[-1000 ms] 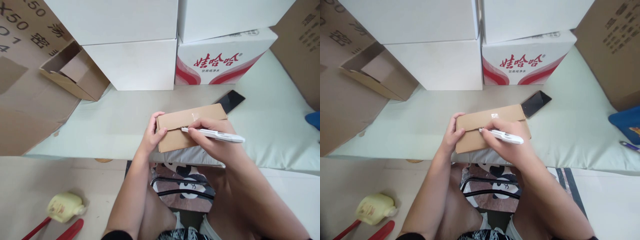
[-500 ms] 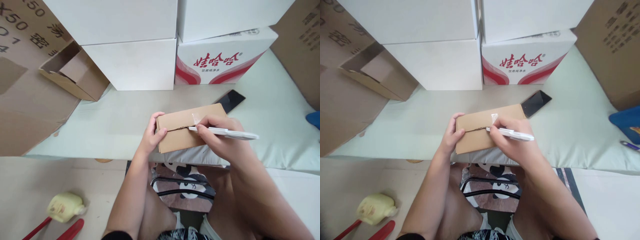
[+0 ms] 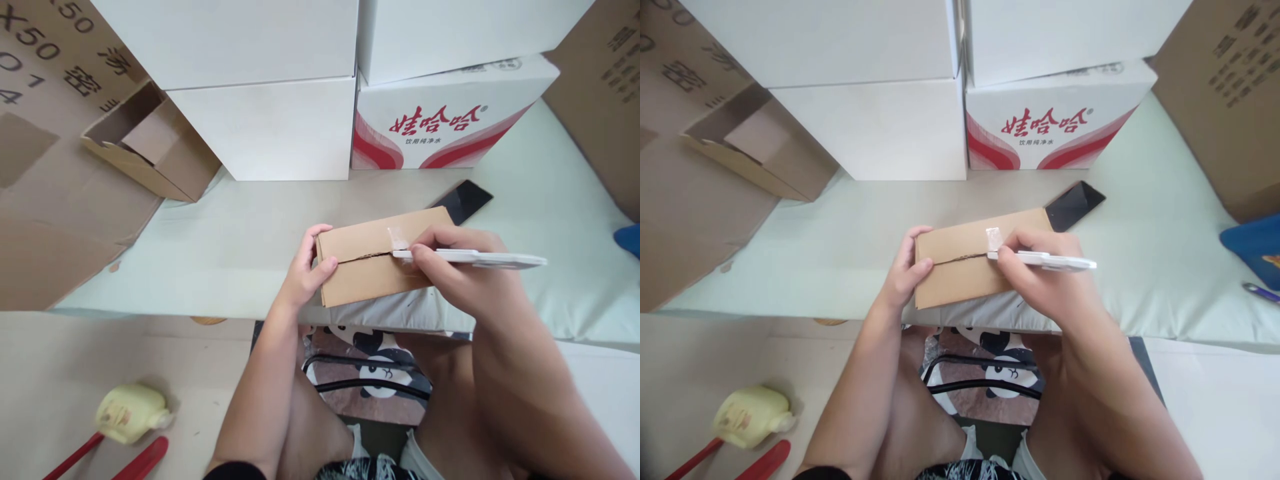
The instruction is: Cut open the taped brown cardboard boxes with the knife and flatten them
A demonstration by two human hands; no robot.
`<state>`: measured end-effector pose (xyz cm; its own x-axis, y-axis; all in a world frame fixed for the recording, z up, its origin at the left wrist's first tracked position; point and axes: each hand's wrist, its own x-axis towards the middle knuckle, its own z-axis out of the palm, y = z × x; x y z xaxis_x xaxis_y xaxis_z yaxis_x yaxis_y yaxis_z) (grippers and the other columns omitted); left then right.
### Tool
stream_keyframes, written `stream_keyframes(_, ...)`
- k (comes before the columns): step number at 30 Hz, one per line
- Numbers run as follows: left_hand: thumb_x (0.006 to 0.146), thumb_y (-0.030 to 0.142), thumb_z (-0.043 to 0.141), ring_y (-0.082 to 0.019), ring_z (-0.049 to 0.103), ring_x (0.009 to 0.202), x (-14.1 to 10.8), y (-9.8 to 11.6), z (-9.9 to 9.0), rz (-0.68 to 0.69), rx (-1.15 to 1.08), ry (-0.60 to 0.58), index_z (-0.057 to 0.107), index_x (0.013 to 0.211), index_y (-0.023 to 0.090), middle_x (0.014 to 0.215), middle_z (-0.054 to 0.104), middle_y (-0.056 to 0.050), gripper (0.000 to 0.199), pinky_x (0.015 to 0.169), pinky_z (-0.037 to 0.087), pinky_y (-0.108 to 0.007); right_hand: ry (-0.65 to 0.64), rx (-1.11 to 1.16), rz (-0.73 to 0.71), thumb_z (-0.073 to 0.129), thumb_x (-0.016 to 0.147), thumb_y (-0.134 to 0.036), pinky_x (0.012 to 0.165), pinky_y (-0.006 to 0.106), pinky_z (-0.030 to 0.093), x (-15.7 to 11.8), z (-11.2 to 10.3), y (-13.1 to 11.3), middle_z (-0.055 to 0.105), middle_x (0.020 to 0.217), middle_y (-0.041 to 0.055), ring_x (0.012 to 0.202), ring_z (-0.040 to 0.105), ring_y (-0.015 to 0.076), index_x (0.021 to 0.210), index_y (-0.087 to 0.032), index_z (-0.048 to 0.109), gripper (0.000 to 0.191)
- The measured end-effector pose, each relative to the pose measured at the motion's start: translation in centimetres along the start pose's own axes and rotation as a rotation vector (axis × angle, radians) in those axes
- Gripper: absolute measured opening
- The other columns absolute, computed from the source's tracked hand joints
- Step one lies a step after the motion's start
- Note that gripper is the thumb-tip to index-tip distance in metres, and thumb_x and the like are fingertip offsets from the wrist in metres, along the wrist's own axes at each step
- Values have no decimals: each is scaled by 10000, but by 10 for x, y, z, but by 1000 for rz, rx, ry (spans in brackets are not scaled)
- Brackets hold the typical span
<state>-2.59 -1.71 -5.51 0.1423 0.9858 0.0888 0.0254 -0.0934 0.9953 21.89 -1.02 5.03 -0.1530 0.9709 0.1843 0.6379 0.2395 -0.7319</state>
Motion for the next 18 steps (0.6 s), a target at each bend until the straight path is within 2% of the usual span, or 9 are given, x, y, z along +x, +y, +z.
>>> stream_keyframes(18, 818, 644, 704, -239, 572, 1062, 1, 2, 1, -9, -2, -8, 469, 1327, 277, 1228, 572, -74, 670, 930, 467, -374, 11, 20, 24, 592, 736, -292, 453, 266, 329, 1, -3, 2, 549, 476, -15, 469, 469, 113, 540, -220, 592, 209)
